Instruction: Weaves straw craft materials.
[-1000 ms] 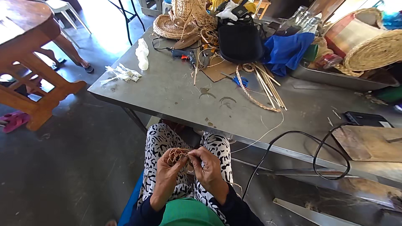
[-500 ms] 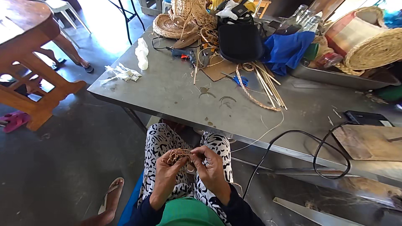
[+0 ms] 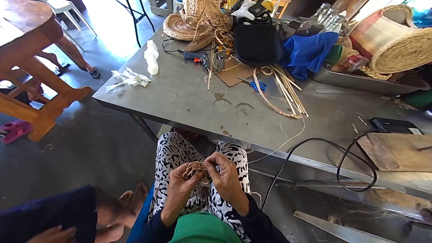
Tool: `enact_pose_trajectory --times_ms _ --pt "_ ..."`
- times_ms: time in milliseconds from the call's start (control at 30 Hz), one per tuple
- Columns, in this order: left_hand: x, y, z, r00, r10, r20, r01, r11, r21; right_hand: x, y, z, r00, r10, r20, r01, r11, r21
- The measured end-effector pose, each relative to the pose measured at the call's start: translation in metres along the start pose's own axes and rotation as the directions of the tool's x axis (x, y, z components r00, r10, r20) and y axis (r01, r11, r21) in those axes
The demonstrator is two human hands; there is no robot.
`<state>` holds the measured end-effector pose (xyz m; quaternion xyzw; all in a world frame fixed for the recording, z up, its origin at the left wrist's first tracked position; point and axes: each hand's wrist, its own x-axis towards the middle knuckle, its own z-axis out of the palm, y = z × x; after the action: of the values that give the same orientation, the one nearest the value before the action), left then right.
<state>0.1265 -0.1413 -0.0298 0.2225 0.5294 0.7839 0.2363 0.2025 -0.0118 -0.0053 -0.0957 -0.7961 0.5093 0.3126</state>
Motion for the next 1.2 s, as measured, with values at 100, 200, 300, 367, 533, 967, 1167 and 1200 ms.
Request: enact_pose_trajectory --times_ms 100,200,300,367,533,967,1167,1200 --pt "0.001 0.001 0.001 1.000 -0.004 0.001 0.004 1.000 -0.002 0.001 0.002 0.002 0.999 0.026 -0.028 -0.024 0.998 0.053" --pt "0.001 0.002 0.003 0.998 -0.053 -0.031 0.052 0.997 -0.060 0.001 0.001 0.004 0.998 0.054 -0.036 -0.051 0.995 0.082" --pt "0.002 0.003 0.004 0.992 -0.095 -0.083 0.085 0.990 -0.112 0.003 -0.001 -0.002 0.994 0.108 0.003 -0.108 0.991 0.081" --pt "0.004 0.002 0.004 0.989 -0.097 -0.110 0.085 0.990 -0.108 0.003 -0.002 -0.010 0.998 0.062 -0.019 -0.062 0.998 0.007" --pt "0.006 0.002 0.004 0.980 -0.104 -0.168 0.089 0.992 -0.093 -0.004 -0.012 -0.019 0.993 -0.118 -0.018 0.099 0.896 -0.433" --pt "0.002 0.013 0.008 0.975 -0.141 -0.174 0.131 0.989 -0.068 -0.003 -0.009 -0.017 0.994 0.018 0.112 0.058 0.767 -0.639" --pt "0.002 0.015 0.003 0.991 -0.086 -0.102 0.075 0.991 -0.106 0.004 -0.020 -0.037 0.938 0.276 0.211 -0.166 0.890 -0.425" --pt "0.002 0.015 0.003 0.992 -0.093 -0.089 0.081 0.989 -0.122 0.003 -0.019 -0.037 0.960 0.232 0.154 -0.174 0.932 -0.319"
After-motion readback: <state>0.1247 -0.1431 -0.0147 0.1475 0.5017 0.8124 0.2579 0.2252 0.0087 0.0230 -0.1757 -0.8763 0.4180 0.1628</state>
